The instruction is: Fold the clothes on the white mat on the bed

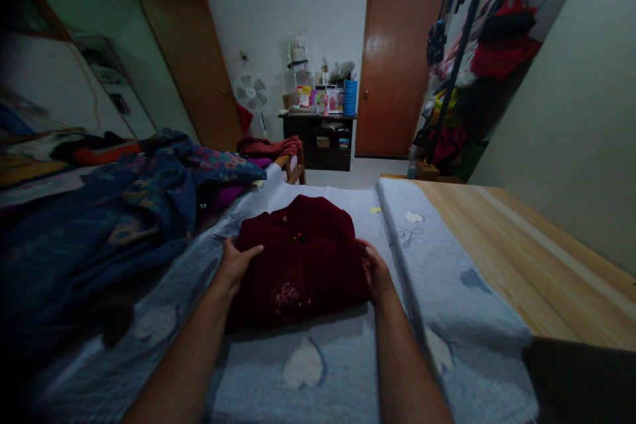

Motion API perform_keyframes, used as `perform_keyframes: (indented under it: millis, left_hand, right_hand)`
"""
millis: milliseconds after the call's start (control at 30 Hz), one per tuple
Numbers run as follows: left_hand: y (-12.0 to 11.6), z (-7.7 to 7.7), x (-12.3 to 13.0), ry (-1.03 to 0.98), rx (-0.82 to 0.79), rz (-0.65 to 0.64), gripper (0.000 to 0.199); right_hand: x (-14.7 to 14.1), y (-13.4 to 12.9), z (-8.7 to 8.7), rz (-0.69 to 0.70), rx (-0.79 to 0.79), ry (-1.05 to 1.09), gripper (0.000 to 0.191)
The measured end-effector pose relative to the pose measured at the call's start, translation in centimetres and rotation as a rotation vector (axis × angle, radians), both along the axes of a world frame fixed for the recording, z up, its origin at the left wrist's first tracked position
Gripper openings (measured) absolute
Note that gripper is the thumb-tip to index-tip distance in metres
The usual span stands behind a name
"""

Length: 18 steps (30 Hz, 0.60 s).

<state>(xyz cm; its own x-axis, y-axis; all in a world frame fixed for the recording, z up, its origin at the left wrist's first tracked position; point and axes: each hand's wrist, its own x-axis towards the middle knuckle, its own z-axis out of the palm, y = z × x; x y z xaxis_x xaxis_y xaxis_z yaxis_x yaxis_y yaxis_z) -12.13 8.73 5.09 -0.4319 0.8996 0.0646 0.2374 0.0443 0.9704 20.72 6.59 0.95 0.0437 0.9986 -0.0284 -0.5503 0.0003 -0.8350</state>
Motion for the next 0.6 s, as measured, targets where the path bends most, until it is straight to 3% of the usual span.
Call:
perform_keyframes:
  millis: [100, 200, 300, 433, 600]
  left_hand:
    - [-1.4, 1.8, 1.6, -0.286, 0.016, -0.13, 0.067]
    - [-3.1, 3.7, 3.2, -0.341, 0.133, -0.263, 0.063]
    - [-4.5, 4.9, 4.7, -0.237, 0.171, -0.39, 0.067]
    - [-5.7, 5.3, 6.7, -0.022, 0.047, -0.622, 0.07]
    - [-7.0, 5.8, 8.2, 0.12, -0.029, -0.88, 0.049]
  right_hand:
    - [0.0, -0.1, 0.0, 0.023, 0.004, 0.0, 0.034]
    - [-0.1, -0.1, -0.1, 0.033, -0.009, 0.009, 0.039]
    - [-0.2, 0.0, -0.1, 0.023, -0.015, 0.002, 0.043]
    - [-0.1, 0.0, 0.1, 0.033, -0.028, 0.022, 0.046]
    - [-0.4, -0.3, 0.6, 0.02, 0.012, -0.051, 0.049]
